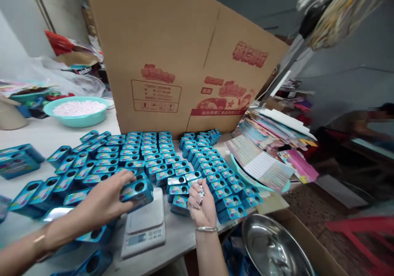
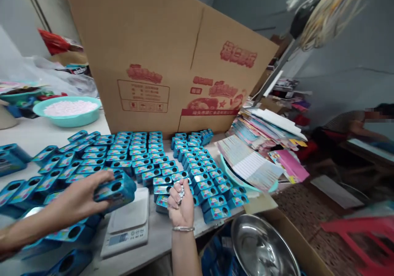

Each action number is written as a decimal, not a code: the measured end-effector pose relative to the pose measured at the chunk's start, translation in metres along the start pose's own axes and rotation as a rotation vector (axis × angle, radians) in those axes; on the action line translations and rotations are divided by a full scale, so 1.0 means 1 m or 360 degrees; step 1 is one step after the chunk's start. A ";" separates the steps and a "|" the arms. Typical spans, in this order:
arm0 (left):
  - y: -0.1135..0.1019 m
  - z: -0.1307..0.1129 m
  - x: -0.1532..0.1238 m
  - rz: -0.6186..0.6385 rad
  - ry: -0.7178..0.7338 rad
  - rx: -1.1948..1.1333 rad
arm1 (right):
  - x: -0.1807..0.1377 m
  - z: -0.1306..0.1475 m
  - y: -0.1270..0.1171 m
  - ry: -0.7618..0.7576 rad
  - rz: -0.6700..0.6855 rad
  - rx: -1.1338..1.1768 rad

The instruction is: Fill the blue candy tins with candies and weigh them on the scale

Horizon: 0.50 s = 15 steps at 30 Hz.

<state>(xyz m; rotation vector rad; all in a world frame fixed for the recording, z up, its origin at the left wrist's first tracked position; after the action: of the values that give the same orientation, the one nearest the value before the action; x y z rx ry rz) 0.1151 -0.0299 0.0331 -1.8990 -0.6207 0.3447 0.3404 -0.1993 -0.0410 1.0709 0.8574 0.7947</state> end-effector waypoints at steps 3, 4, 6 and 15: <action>0.049 0.000 0.003 0.0063 0.0041 0.0030 | -0.008 0.019 -0.020 -0.0064 -0.0041 0.0063; 0.060 0.002 0.002 0.0067 0.0064 0.0046 | -0.010 0.024 -0.026 -0.0085 -0.0062 0.0088; 0.076 0.008 -0.001 0.0058 0.0104 0.0084 | -0.011 0.029 -0.035 -0.0115 -0.0099 0.0133; 0.054 -0.005 -0.032 -0.0138 0.0134 -0.0174 | -0.002 0.008 -0.027 0.0098 -0.0024 0.0104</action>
<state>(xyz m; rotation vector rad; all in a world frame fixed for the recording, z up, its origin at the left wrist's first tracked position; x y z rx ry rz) 0.1050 -0.0683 -0.0162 -1.9729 -0.6748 0.1770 0.3508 -0.2119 -0.0647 1.1009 0.9481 0.7948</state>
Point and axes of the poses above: each hand's wrist, its own x-axis towards the middle knuckle, its own y-axis out of the palm, z = x × y, the point moved 2 cm from there along x, towards the middle knuckle, and after that the axes turned 1 degree about -x, right-handed, at the moved point
